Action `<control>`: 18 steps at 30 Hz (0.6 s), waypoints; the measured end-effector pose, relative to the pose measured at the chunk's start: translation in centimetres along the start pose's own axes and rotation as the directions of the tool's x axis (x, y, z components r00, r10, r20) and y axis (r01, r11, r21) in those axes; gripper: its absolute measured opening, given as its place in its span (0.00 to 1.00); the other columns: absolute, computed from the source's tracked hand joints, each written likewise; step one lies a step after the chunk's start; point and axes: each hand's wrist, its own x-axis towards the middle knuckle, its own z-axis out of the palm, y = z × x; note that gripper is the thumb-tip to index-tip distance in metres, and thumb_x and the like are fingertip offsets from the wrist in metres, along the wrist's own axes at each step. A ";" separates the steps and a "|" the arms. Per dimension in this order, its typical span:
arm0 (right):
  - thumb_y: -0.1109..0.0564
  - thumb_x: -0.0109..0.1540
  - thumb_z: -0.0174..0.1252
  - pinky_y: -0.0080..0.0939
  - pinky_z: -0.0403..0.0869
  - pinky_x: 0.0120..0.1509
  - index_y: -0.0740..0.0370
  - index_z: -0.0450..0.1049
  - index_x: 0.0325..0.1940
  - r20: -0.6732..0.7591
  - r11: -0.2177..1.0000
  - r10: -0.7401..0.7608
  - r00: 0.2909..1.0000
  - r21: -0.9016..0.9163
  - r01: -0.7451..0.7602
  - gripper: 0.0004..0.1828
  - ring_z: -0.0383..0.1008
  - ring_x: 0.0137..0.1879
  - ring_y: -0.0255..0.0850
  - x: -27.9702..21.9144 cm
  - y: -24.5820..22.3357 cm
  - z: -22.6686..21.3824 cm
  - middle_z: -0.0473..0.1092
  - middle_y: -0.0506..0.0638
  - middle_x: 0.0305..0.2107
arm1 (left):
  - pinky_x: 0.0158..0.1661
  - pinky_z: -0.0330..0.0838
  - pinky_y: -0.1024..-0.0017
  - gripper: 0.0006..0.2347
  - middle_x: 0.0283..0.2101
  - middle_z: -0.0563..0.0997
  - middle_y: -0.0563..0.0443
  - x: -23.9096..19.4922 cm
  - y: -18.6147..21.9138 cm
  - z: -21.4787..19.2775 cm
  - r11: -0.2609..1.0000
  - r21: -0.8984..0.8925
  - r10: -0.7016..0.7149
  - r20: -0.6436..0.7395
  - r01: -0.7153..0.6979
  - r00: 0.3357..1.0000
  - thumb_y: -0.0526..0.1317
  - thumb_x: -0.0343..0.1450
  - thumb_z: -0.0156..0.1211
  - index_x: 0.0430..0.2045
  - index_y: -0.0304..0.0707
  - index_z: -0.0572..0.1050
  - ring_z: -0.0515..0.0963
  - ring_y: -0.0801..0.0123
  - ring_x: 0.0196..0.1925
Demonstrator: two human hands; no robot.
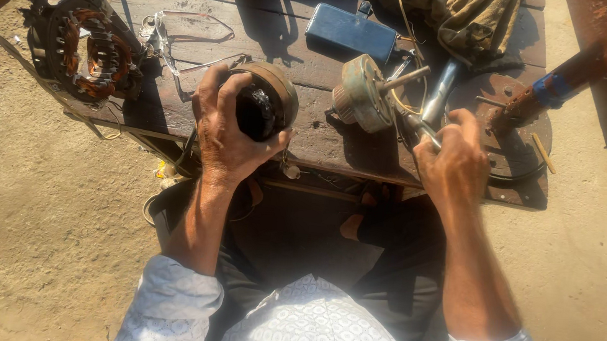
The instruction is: The person disassembles a small electrical motor, removes the rotor, and applies oil to the bearings using an oil can. The person then reassembles the motor and uses pliers to strip and twist wires.
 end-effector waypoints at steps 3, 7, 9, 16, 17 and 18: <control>0.54 0.70 0.56 0.46 0.68 0.32 0.62 0.72 0.42 0.269 0.776 0.262 0.927 0.512 -0.368 0.08 0.71 0.34 0.50 -0.6 1.4 -1.9 0.74 0.67 0.40 | 0.71 0.64 0.45 0.44 0.69 0.59 0.37 -2.5 -0.4 -0.8 0.996 -0.047 0.068 -0.080 -0.072 0.994 0.47 0.56 0.85 0.64 0.52 0.57 0.61 0.44 0.74; 0.55 0.71 0.60 0.38 0.75 0.45 0.62 0.72 0.40 -0.187 0.889 -0.136 0.973 0.411 0.203 0.10 0.76 0.48 0.45 -2.5 2.6 -3.6 0.74 0.56 0.43 | 0.70 0.62 0.45 0.52 0.68 0.56 0.30 -5.1 -0.4 -1.7 0.999 -0.024 -0.044 -0.114 0.042 0.992 0.49 0.55 0.85 0.70 0.41 0.48 0.58 0.36 0.73; 0.48 0.70 0.57 0.35 0.74 0.40 0.65 0.73 0.55 0.108 0.571 0.204 0.973 0.795 -0.207 0.17 0.74 0.39 0.38 -4.2 2.0 -2.9 0.72 0.51 0.35 | 0.70 0.62 0.44 0.54 0.68 0.56 0.30 -5.6 -0.6 -2.3 0.999 -0.047 -0.024 -0.124 0.018 0.992 0.49 0.55 0.85 0.71 0.41 0.47 0.58 0.37 0.73; 0.41 0.70 0.52 0.36 0.70 0.38 0.65 0.74 0.54 0.381 0.259 -0.115 0.917 0.903 -0.343 0.24 0.72 0.41 0.39 -7.8 -5.6 1.0 0.72 0.53 0.38 | 0.69 0.65 0.45 0.55 0.67 0.59 0.32 -4.1 -1.1 -2.0 0.993 -0.112 0.030 -0.105 -0.042 0.994 0.53 0.53 0.87 0.69 0.40 0.50 0.63 0.40 0.71; 0.42 0.72 0.54 0.35 0.68 0.40 0.65 0.74 0.57 0.342 0.316 -0.174 0.923 0.907 -0.277 0.24 0.68 0.40 0.38 -7.8 -6.7 1.2 0.71 0.55 0.38 | 0.70 0.65 0.46 0.54 0.67 0.59 0.32 -4.0 -1.0 -1.9 0.990 -0.131 0.034 -0.107 -0.048 0.994 0.53 0.53 0.87 0.70 0.40 0.49 0.64 0.40 0.71; 0.40 0.71 0.53 0.37 0.70 0.40 0.64 0.72 0.50 0.187 0.426 -0.210 0.960 0.901 -0.082 0.23 0.70 0.40 0.39 -8.0 -7.8 1.3 0.71 0.56 0.43 | 0.70 0.65 0.47 0.54 0.68 0.59 0.33 -3.9 -1.0 -1.9 0.987 -0.150 0.038 -0.109 -0.054 0.993 0.54 0.54 0.86 0.70 0.40 0.49 0.65 0.41 0.71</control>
